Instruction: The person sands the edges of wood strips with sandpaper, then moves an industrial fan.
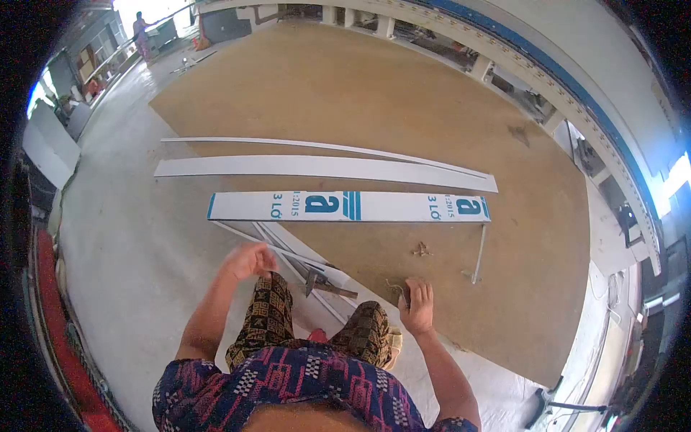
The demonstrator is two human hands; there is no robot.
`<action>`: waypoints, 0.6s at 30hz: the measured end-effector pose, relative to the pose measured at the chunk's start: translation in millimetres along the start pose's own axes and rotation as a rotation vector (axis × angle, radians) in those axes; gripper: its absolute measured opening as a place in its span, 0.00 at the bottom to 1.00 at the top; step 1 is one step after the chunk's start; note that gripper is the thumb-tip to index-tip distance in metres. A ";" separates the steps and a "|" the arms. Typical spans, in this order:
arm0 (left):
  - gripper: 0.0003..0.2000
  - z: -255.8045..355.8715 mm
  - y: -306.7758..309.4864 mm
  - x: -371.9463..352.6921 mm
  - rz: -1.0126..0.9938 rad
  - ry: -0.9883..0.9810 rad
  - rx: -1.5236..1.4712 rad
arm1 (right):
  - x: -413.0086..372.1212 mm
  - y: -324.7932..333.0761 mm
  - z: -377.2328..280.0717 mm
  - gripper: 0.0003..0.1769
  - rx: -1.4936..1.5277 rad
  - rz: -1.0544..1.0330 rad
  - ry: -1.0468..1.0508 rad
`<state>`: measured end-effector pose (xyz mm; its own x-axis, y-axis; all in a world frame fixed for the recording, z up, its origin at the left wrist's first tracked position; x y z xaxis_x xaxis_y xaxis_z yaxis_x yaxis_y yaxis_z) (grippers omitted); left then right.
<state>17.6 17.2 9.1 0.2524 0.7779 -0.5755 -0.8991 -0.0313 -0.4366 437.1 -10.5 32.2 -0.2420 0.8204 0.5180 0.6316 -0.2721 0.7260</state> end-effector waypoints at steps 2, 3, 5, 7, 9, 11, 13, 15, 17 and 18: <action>0.15 -15.0 -35.3 -15.9 0.034 -0.017 0.245 | -2.3 1.7 1.7 0.19 0.013 0.006 0.021; 0.15 -21.0 -57.3 -20.4 0.050 -0.029 0.368 | -2.9 1.3 2.5 0.18 0.016 0.012 0.010; 0.15 -37.7 -87.7 -12.2 0.025 -0.093 0.446 | -1.7 1.2 1.9 0.14 0.026 0.042 -0.040; 0.21 -43.3 -123.1 -10.2 -0.116 -0.232 0.574 | 2.9 0.9 -0.2 0.11 0.041 0.086 -0.122; 0.22 -49.6 -154.0 -7.4 -0.182 -0.464 0.635 | 21.0 4.9 -27.8 0.10 0.126 0.116 -0.261; 0.24 -54.7 -167.9 -7.2 -0.175 -0.643 0.642 | 36.6 -5.6 -51.7 0.09 0.145 0.132 -0.238; 0.27 -57.9 -172.0 -3.9 -0.088 -0.770 0.601 | 46.9 -21.3 -76.2 0.09 0.154 0.084 -0.189; 0.28 -54.0 -161.7 -6.4 -0.013 -0.637 0.552 | 53.1 -32.2 -101.1 0.10 0.227 0.005 -0.257; 0.31 -47.3 -136.4 -10.1 0.074 -0.615 0.684 | 53.2 -43.6 -116.9 0.11 0.317 -0.073 -0.301; 0.31 -49.5 -134.4 -11.6 0.076 -0.610 0.686 | 50.7 -44.6 -118.4 0.11 0.321 -0.075 -0.304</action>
Point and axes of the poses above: each hand's wrist, its own x-axis towards the middle knuckle, its own y-axis out of the back of the hand, z = x × y, the point moved 3 cm from there along x, towards the middle knuckle, and after that the axes turned 5 degrees about z, right-handed, at the moved point
